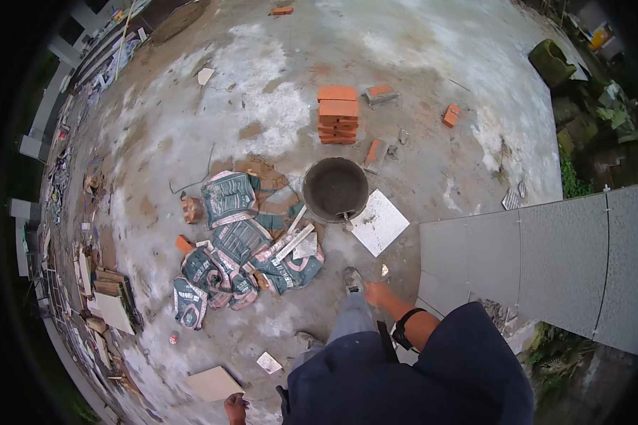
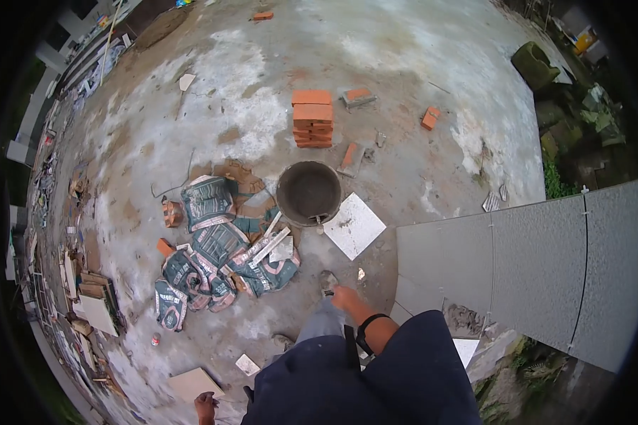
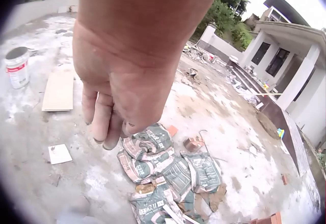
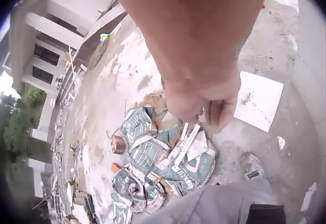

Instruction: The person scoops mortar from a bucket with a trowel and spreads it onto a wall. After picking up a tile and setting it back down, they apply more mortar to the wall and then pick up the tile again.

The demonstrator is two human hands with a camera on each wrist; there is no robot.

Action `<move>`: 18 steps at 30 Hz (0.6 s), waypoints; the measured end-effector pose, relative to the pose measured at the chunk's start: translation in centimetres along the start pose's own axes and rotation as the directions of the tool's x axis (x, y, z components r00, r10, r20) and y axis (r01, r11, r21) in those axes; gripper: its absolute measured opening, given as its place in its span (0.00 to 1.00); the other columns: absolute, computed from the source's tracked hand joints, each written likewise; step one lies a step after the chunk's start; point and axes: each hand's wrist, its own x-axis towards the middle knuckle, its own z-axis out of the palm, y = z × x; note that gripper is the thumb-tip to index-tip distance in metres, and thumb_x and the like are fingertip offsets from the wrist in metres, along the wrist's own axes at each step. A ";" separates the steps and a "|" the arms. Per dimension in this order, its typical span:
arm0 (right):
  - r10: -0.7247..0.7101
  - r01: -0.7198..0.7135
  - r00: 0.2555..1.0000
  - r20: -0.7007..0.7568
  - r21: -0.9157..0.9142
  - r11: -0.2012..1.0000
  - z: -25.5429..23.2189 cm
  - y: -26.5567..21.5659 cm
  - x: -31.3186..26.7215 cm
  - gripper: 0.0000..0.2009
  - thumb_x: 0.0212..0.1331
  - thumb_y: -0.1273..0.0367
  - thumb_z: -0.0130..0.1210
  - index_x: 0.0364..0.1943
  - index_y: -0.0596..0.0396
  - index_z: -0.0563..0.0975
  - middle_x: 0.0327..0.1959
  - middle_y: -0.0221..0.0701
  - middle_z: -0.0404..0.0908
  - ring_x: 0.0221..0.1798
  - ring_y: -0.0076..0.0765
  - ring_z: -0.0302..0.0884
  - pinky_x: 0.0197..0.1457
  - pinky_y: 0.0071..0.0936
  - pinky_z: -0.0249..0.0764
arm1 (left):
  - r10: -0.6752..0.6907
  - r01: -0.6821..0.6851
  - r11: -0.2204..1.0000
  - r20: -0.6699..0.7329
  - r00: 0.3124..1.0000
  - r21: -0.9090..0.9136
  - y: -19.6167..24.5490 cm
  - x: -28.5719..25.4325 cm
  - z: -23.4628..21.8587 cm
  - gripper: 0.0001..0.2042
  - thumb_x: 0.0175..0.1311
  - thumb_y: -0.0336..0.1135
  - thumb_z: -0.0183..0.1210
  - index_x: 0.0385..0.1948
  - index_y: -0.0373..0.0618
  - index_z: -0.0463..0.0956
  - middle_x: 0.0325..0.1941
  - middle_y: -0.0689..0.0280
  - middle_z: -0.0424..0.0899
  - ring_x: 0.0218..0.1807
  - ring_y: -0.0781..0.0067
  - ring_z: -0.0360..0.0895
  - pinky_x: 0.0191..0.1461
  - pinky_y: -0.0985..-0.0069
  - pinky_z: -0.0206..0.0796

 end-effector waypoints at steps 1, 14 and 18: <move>0.015 -0.013 0.999 0.050 -0.023 1.000 0.7 0.6 -1.1 0.23 0.55 0.63 0.52 0.55 0.58 0.74 0.53 0.52 0.78 0.56 0.59 0.76 0.60 0.48 0.71 | 0.030 -0.031 0.999 0.027 0.999 0.038 1.2 1.1 -0.4 0.10 0.66 0.31 0.54 0.35 0.33 0.80 0.20 0.62 0.81 0.16 0.78 0.73 0.20 0.81 0.62; 0.334 -0.227 0.826 -0.455 0.275 0.934 13.0 -2.4 -24.4 0.23 0.57 0.60 0.52 0.55 0.56 0.74 0.47 0.50 0.81 0.51 0.60 0.78 0.56 0.50 0.73 | 0.459 -0.394 0.886 0.345 0.819 -0.244 -4.2 24.4 -4.1 0.08 0.55 0.20 0.62 0.25 0.39 0.71 0.26 0.65 0.78 0.22 0.74 0.75 0.22 0.77 0.70; 0.392 -0.350 0.889 -0.236 0.202 0.915 18.3 -5.7 -35.3 0.21 0.58 0.60 0.52 0.54 0.53 0.75 0.46 0.48 0.82 0.51 0.57 0.79 0.55 0.48 0.74 | 0.205 -0.203 0.977 0.585 0.785 -0.070 -8.0 29.3 -2.9 0.05 0.56 0.20 0.61 0.27 0.38 0.73 0.23 0.64 0.77 0.21 0.70 0.77 0.23 0.74 0.73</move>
